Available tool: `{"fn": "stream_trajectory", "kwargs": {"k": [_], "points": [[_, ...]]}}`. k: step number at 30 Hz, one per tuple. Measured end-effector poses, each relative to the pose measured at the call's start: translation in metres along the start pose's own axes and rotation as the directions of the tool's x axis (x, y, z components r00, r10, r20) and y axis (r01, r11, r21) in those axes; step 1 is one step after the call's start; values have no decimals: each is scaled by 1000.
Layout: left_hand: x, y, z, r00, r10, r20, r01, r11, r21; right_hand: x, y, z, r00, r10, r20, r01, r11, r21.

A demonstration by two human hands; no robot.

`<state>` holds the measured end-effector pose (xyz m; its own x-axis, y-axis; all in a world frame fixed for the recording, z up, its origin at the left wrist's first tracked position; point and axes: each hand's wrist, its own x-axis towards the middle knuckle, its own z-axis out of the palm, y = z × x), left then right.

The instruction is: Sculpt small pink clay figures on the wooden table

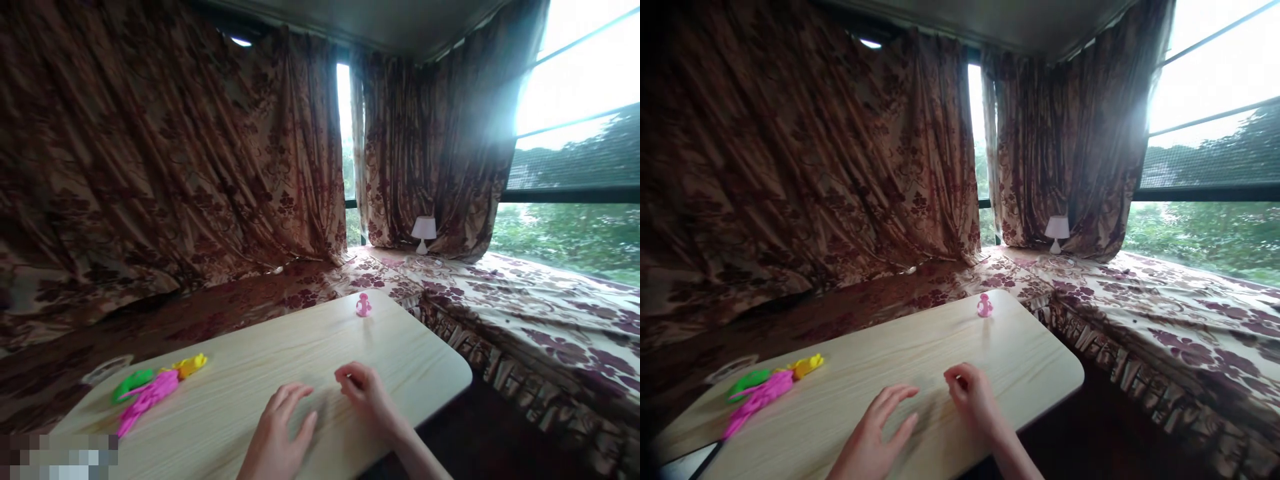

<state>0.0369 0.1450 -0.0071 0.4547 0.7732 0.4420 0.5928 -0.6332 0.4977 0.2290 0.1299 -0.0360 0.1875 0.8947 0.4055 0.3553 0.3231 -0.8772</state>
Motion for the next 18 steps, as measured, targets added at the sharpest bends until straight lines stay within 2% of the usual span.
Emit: {"fn": "stream_trajectory", "kwargs": {"k": [3,6,11,18], "points": [[-29,-3,5,1000,16,-19,-15,999,32,-3,5,0,999,36,-23,-35,999,40],[-45,4,5,998,63,-23,-62,996,58,-6,7,1,998,65,-22,-63,994,89],[-51,14,0,993,103,-57,-100,993,57,-8,6,2,997,79,-28,-74,988,132],[-52,7,1,991,97,-92,-99,995,-11,-7,7,2,996,65,-58,-55,986,159]]}}
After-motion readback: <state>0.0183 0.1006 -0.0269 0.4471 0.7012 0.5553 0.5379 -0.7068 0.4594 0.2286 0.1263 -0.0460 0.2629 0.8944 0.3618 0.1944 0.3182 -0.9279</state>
